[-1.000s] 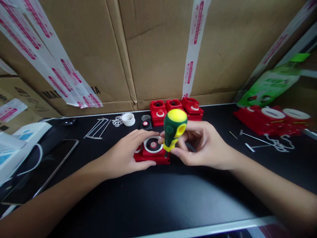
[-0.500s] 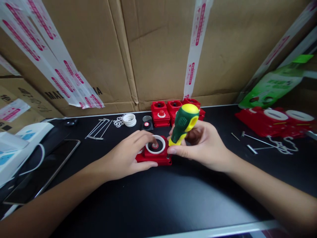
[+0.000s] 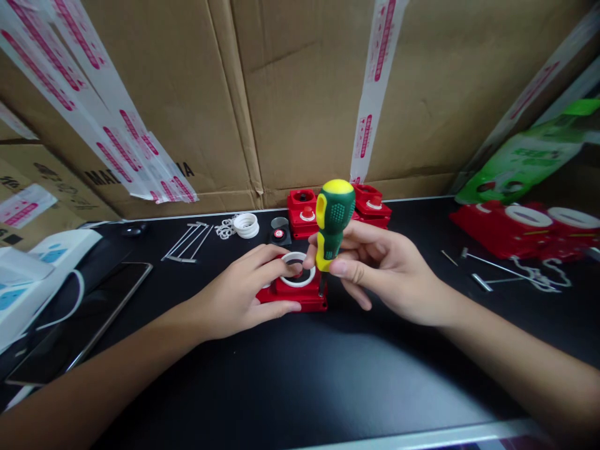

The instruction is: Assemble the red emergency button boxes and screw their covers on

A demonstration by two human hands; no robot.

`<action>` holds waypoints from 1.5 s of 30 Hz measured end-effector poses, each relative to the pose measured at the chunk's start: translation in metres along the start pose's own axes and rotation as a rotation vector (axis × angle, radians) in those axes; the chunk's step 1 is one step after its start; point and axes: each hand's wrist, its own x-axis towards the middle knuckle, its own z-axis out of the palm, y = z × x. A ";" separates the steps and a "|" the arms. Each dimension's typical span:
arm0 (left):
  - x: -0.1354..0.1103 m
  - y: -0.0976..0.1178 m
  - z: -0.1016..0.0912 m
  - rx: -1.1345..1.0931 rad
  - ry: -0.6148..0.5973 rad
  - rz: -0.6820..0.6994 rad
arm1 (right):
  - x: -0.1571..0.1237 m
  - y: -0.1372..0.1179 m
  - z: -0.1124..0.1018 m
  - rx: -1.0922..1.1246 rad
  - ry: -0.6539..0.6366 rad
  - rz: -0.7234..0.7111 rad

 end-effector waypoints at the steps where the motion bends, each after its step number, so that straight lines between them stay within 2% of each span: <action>1: 0.000 0.000 0.000 0.005 0.001 0.003 | 0.000 0.000 0.000 -0.010 -0.001 0.007; 5: 0.001 0.001 0.001 0.036 0.002 0.014 | -0.001 0.004 -0.002 -0.070 0.039 0.037; 13: 0.000 0.000 0.001 0.019 0.017 0.021 | 0.002 0.001 0.000 -0.038 0.181 0.037; 22: 0.002 0.002 -0.002 -0.027 -0.001 -0.009 | -0.001 -0.008 0.002 -0.012 0.024 0.087; 29: 0.003 0.007 0.000 -0.018 -0.012 -0.056 | -0.001 -0.002 0.006 -0.111 0.114 0.030; 33: 0.003 0.006 -0.001 -0.031 -0.010 -0.049 | -0.002 0.002 0.006 -0.095 0.168 0.093; 37: 0.003 0.004 -0.002 -0.049 -0.001 -0.041 | -0.003 0.001 0.003 -0.083 0.130 0.166; 41: 0.003 0.003 -0.003 -0.064 0.011 -0.019 | -0.003 -0.005 0.002 -0.043 0.057 0.166; 45: 0.004 0.003 -0.004 -0.070 0.018 -0.005 | -0.004 -0.007 0.003 -0.114 0.028 0.156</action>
